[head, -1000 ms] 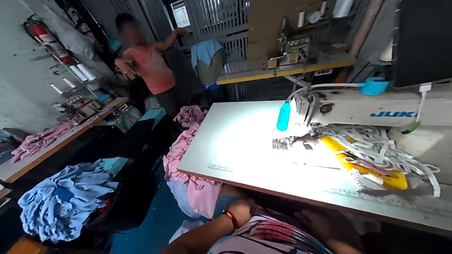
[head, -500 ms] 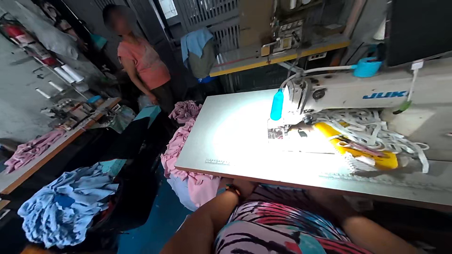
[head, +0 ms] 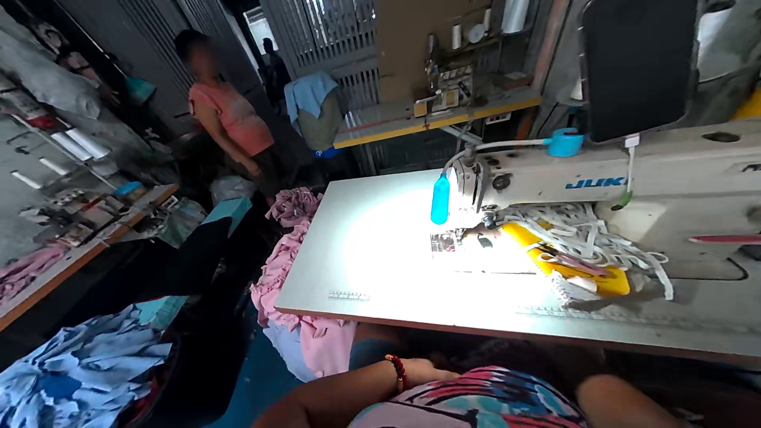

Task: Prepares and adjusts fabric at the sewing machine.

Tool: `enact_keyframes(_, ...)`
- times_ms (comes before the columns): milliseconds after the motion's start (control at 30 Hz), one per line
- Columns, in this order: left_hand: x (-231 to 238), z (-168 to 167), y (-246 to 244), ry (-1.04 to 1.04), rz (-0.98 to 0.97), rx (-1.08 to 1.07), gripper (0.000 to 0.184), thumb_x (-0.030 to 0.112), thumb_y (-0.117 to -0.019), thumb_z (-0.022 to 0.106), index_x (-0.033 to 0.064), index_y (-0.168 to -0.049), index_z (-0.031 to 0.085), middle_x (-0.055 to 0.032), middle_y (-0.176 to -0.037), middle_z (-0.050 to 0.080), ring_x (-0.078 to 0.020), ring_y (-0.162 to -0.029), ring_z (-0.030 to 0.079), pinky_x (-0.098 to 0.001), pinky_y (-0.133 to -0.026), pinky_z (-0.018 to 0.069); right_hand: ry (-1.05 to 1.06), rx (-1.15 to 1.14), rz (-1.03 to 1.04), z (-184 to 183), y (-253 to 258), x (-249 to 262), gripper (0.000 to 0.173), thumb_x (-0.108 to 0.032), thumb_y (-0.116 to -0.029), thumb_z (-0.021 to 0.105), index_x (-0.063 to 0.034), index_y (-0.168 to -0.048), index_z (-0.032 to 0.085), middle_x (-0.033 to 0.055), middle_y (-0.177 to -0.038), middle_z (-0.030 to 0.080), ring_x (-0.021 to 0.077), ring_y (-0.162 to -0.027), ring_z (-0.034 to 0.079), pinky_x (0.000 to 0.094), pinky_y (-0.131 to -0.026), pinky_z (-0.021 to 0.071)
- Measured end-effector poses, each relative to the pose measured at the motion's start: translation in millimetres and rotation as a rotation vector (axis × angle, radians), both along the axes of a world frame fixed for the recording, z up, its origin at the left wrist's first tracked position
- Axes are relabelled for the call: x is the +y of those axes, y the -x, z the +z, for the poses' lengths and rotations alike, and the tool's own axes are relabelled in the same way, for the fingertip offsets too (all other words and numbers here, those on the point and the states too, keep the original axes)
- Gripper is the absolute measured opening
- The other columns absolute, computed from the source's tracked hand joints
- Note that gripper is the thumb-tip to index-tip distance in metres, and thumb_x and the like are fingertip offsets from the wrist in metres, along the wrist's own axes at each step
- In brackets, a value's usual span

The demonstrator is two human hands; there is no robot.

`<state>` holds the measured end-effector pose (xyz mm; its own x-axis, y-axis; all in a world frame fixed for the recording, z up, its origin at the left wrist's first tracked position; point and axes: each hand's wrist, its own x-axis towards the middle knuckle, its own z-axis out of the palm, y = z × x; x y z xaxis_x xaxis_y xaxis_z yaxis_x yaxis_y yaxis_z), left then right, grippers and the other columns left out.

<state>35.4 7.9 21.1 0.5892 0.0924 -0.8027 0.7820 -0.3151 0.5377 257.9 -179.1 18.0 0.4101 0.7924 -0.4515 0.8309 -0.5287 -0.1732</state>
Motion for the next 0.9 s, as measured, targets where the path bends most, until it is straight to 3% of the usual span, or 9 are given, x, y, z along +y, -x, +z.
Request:
enact_keyframes(100, 0, -14, 0, -0.134, -0.037, -0.099, 0.044, 0.029, -0.1094, 0.046, -0.0061, -0.134, 0.059, -0.0281, -0.134, 0.061, -0.0390, -0.129, 0.058, -0.0550, -0.110, 0.0414, -0.072, 0.194, -0.113, -58, -18, 25, 0.048, -0.031, -0.1087, 0.048, 0.0061, -0.137, 0.059, 0.0299, -0.140, 0.058, 0.0452, -0.134, 0.053, 0.0606, -0.114, 0.0372)
enact_keyframes(233, 9, -29, 3, -0.410, -0.143, -0.102, 0.049, 0.022, -0.0999, 0.063, 0.0096, -0.145, 0.051, -0.0238, -0.131, 0.064, -0.0427, -0.121, 0.062, -0.0633, -0.100, 0.0491, -0.162, 0.053, -0.111, -104, -7, 47, 0.056, -0.048, -0.1068, 0.043, -0.0089, -0.142, 0.061, 0.0227, -0.143, 0.060, 0.0443, -0.136, 0.053, 0.0710, -0.110, 0.0384)
enact_keyframes(333, 11, -45, 1, -0.582, -0.233, 0.056, 0.056, 0.022, -0.1024, 0.058, 0.0158, -0.155, 0.040, -0.0254, -0.129, 0.065, -0.0481, -0.117, 0.064, -0.0688, -0.091, 0.0513, -0.089, 0.149, 0.055, -75, 21, 61, 0.051, -0.039, -0.1081, 0.046, -0.0016, -0.140, 0.059, 0.0259, -0.142, 0.059, 0.0450, -0.135, 0.052, 0.0668, -0.111, 0.0391)
enact_keyframes(467, 0, -38, 3, -0.550, -0.290, -0.041, 0.050, 0.020, -0.1068, 0.051, 0.0135, -0.155, 0.041, -0.0248, -0.142, 0.057, -0.0463, -0.128, 0.058, -0.0660, -0.099, 0.0485, 0.286, 0.378, 0.109, 46, 65, 47, 0.042, -0.018, -0.1103, 0.046, 0.0093, -0.141, 0.053, 0.0300, -0.147, 0.052, 0.0430, -0.141, 0.047, 0.0544, -0.117, 0.0337)
enact_keyframes(500, 0, -33, 6, -0.526, -0.285, -0.092, 0.050, 0.020, -0.1066, 0.051, 0.0121, -0.155, 0.041, -0.0238, -0.147, 0.054, -0.0442, -0.134, 0.054, -0.0631, -0.105, 0.0464, 0.318, 0.401, 0.077, 36, 64, 47, 0.042, -0.018, -0.1099, 0.047, 0.0104, -0.140, 0.054, 0.0310, -0.146, 0.053, 0.0432, -0.140, 0.048, 0.0547, -0.117, 0.0345)
enact_keyframes(567, -10, 7, 6, -0.418, -0.268, -0.021, 0.051, 0.019, -0.1089, 0.049, 0.0069, -0.157, 0.038, -0.0224, -0.155, 0.046, -0.0405, -0.144, 0.044, -0.0570, -0.117, 0.0349, 0.269, 0.399, 0.051, -31, 51, 37, 0.043, -0.021, -0.1090, 0.047, 0.0117, -0.134, 0.058, 0.0322, -0.139, 0.058, 0.0442, -0.134, 0.053, 0.0563, -0.113, 0.0388)
enact_keyframes(667, -9, 1, 13, -0.244, -0.298, -0.078, 0.042, 0.020, -0.1098, 0.045, -0.0060, -0.142, 0.052, -0.0280, -0.142, 0.057, -0.0407, -0.135, 0.053, -0.0535, -0.114, 0.0388, 0.207, 0.487, 0.093, -92, 34, 19, 0.046, -0.028, -0.1108, 0.043, 0.0077, -0.132, 0.062, 0.0277, -0.137, 0.061, 0.0391, -0.131, 0.057, 0.0528, -0.113, 0.0417)
enact_keyframes(767, -5, -14, 20, -0.162, -0.303, -0.104, 0.038, 0.015, -0.1102, 0.043, -0.0125, -0.134, 0.056, -0.0324, -0.135, 0.059, -0.0431, -0.130, 0.055, -0.0538, -0.111, 0.0400, 0.223, 0.663, 0.077, -70, 38, 25, 0.046, -0.026, -0.1117, 0.042, 0.0072, -0.139, 0.056, 0.0267, -0.146, 0.055, 0.0358, -0.139, 0.051, 0.0479, -0.118, 0.0357)
enact_keyframes(900, -5, -43, 30, -0.100, -0.209, -0.258, 0.038, 0.013, -0.1103, 0.042, -0.0142, -0.133, 0.057, -0.0339, -0.133, 0.060, -0.0437, -0.129, 0.057, -0.0517, -0.113, 0.0399, 0.175, 0.887, -0.030, 8, 58, 29, 0.041, -0.013, -0.1121, 0.039, 0.0086, -0.146, 0.048, 0.0259, -0.151, 0.049, 0.0285, -0.141, 0.048, 0.0378, -0.119, 0.0332)
